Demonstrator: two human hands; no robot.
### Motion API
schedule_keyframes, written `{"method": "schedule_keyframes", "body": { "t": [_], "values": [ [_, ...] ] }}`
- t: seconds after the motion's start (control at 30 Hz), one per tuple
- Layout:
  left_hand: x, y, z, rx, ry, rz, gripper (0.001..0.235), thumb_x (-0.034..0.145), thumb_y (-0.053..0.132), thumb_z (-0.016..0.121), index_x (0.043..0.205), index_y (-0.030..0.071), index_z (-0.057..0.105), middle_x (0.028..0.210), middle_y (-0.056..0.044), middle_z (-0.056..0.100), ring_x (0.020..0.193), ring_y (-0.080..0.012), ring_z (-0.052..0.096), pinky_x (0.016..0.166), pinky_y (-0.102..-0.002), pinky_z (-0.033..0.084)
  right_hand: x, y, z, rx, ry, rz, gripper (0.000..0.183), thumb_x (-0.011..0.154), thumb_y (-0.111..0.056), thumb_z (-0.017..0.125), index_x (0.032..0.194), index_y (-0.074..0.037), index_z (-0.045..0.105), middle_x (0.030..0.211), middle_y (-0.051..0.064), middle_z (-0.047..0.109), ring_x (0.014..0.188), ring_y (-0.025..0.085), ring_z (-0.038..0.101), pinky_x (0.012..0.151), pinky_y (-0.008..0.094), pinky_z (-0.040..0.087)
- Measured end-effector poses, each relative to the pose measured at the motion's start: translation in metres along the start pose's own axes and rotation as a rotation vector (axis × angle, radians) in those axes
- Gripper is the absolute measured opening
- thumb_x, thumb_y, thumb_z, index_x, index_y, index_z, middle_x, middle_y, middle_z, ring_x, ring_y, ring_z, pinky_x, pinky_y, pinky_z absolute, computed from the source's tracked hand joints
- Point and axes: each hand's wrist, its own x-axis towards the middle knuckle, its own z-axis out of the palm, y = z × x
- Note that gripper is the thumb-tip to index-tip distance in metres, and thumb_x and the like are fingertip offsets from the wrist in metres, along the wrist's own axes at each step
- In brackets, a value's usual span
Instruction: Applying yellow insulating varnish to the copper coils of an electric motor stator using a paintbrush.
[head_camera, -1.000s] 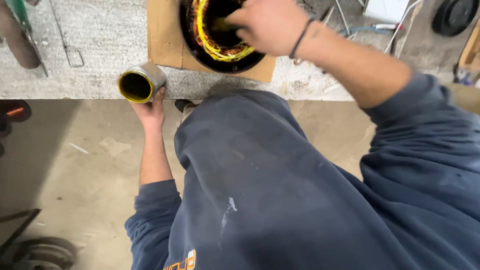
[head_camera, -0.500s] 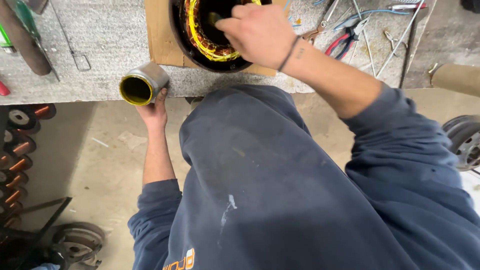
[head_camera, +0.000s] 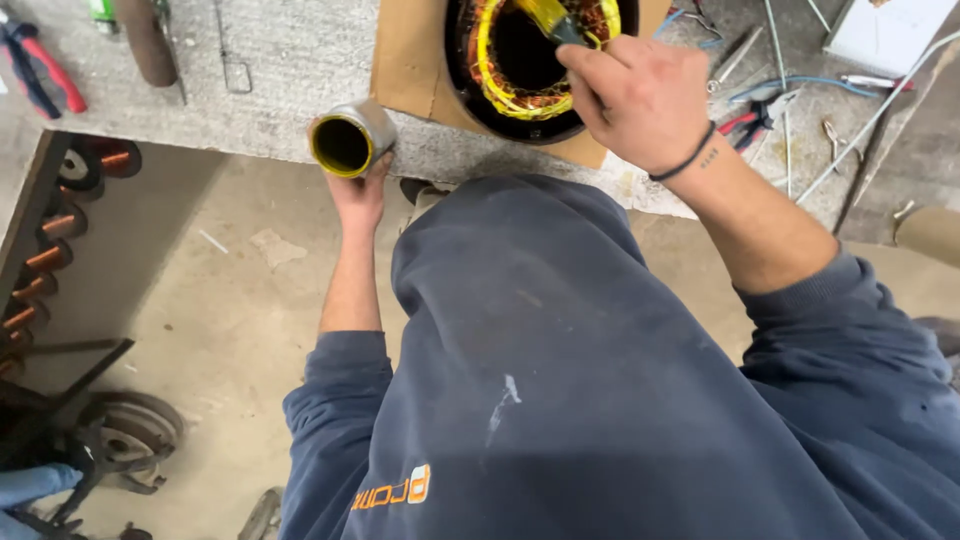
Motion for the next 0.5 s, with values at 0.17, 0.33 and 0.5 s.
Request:
{"method": "schedule_keyframes", "body": {
  "t": [0.17,0.33,0.5],
  "values": [
    [-0.003,0.000,0.003,0.059,0.016,0.076,0.105,0.088,0.003,0.091,0.164,0.001,0.018,0.166,-0.016,0.031,0.157,-0.0283,0.031,0.132,-0.040,0.024,-0.005,-0.007,-0.012,0.111,-0.094,0.026,0.008,0.102,-0.016,0.078,0.110,-0.017,0.075,0.079,0.000,0.057,0.072,0.021,0.064,0.057,0.037,0.044],
    [0.002,0.003,0.002,0.125,0.030,0.083,0.105,0.086,0.007,0.094,0.162,0.000,0.022,0.165,-0.016,0.034,0.155,-0.0293,0.034,0.133,-0.041,0.024,-0.004,-0.002,0.001,0.016,0.003,0.004,0.016,0.097,-0.013,0.073,0.113,-0.016,0.074,0.079,0.001,0.059,0.075,0.022,0.065,0.064,0.036,0.049],
    [0.002,0.007,0.005,0.085,0.043,0.097,0.105,0.087,0.010,0.096,0.162,0.000,0.023,0.164,-0.016,0.036,0.155,-0.0290,0.035,0.133,-0.041,0.024,-0.008,-0.019,-0.004,-0.141,-0.077,0.132,0.010,0.097,-0.016,0.076,0.107,-0.017,0.074,0.079,0.000,0.061,0.070,0.021,0.065,0.059,0.036,0.048]
  ]
}}
